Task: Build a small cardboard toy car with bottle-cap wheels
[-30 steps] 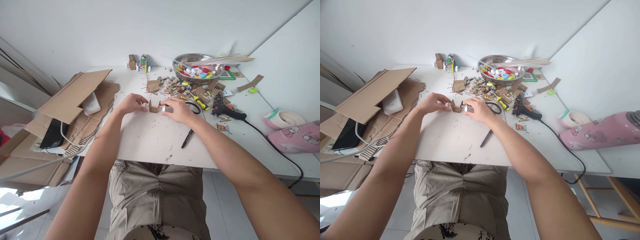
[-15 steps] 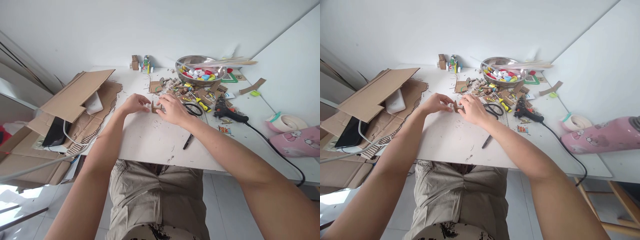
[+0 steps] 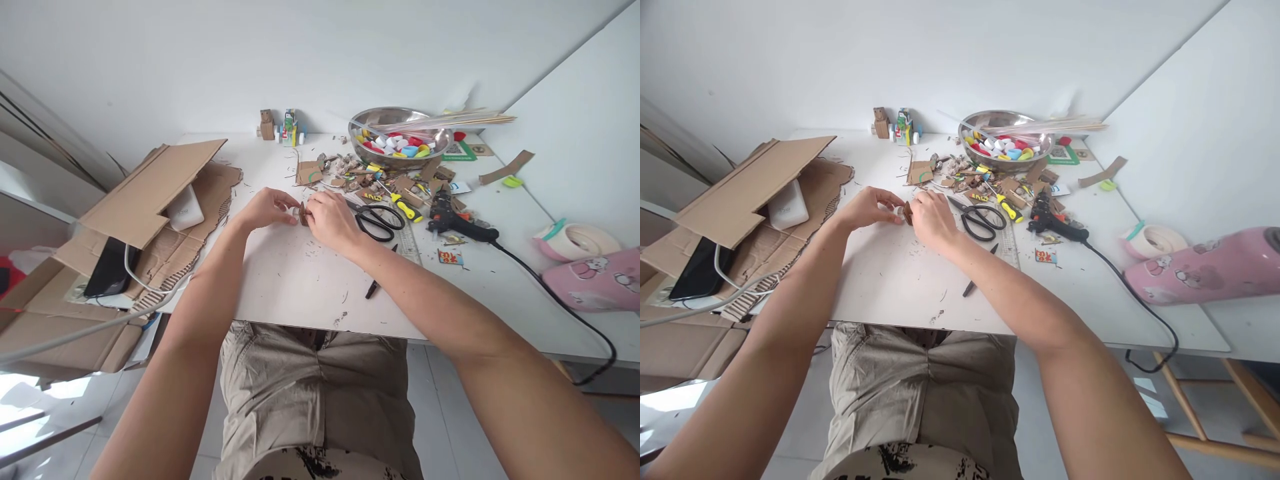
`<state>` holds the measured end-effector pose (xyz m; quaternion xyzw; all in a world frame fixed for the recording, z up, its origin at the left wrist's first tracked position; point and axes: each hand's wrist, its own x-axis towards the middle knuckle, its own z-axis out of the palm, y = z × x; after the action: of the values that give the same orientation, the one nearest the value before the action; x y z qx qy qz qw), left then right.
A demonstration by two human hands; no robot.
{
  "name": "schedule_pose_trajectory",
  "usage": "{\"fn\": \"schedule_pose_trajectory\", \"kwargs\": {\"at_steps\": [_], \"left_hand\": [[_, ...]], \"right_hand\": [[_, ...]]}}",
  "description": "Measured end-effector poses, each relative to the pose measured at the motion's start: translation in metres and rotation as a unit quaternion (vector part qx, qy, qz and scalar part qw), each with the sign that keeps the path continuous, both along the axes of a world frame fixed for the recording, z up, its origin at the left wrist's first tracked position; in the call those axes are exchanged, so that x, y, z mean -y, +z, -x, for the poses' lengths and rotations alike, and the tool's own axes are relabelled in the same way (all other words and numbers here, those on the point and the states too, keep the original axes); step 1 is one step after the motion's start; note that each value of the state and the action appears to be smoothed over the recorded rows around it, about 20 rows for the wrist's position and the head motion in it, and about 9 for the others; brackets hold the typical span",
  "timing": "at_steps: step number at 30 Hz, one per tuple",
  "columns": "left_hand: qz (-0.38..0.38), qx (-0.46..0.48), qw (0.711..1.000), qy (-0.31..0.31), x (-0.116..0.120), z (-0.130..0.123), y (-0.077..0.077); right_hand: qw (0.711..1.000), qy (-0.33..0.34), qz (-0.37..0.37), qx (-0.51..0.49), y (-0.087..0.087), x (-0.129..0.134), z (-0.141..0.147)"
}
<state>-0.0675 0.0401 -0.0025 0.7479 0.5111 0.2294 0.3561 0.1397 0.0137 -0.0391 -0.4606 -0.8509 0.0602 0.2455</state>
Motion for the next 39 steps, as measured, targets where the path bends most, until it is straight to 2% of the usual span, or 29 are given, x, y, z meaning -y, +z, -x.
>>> {"fn": "schedule_pose_trajectory", "kwargs": {"at_steps": [10, 26, 39], "left_hand": [[0.011, -0.005, 1.000, 0.011, 0.0000, 0.0024, 0.0032], [-0.004, -0.005, 1.000, 0.017, -0.0001, -0.0023, -0.0004], [0.026, 0.019, 0.999, -0.009, 0.0036, -0.0011, 0.0038]], "right_hand": [[1.000, -0.004, 0.016, 0.011, 0.0045, 0.0026, 0.0068], [0.999, -0.005, 0.035, 0.005, 0.0057, 0.0047, 0.0075], [0.999, 0.005, 0.003, -0.033, -0.0029, -0.0007, 0.0012]]}}
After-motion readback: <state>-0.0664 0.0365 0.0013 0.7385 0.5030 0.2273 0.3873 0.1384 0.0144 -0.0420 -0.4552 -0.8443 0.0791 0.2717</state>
